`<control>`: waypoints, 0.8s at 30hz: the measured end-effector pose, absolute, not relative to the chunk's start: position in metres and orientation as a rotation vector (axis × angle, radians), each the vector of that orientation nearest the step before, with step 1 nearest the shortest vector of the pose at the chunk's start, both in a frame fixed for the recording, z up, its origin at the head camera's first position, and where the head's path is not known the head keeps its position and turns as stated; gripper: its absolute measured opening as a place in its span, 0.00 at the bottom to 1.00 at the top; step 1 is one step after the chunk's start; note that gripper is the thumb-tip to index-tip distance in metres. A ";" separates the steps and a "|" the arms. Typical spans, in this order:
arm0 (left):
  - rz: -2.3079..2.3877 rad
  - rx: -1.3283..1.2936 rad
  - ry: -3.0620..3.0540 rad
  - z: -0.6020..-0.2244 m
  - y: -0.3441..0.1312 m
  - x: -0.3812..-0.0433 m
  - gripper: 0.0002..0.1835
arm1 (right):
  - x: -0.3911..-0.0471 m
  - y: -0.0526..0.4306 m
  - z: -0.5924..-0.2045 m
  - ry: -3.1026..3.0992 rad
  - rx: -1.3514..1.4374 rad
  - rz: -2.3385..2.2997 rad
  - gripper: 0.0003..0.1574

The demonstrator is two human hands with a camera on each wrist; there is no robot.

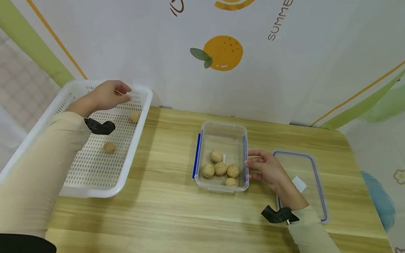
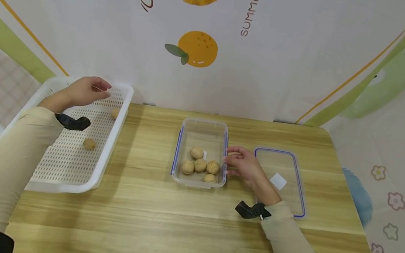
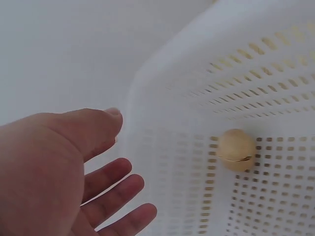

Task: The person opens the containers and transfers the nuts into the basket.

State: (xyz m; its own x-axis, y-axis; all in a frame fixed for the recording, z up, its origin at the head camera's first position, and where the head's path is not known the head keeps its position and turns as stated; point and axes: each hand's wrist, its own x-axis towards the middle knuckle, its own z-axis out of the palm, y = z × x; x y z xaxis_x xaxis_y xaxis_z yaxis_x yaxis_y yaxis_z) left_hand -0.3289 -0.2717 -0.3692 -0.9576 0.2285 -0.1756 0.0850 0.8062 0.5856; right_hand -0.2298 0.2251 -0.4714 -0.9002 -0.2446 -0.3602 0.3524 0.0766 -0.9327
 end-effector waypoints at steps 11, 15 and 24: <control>0.783 0.430 2.817 -0.329 -0.262 -0.303 0.30 | -0.229 0.225 -0.470 1.938 0.100 -1.872 0.30; 0.780 0.501 2.806 -0.323 -0.257 -0.291 0.32 | -0.229 0.225 -0.471 1.926 0.091 -1.877 0.30; 0.838 0.653 2.761 -0.309 -0.236 -0.269 0.31 | -0.230 0.225 -0.471 1.925 0.090 -1.871 0.32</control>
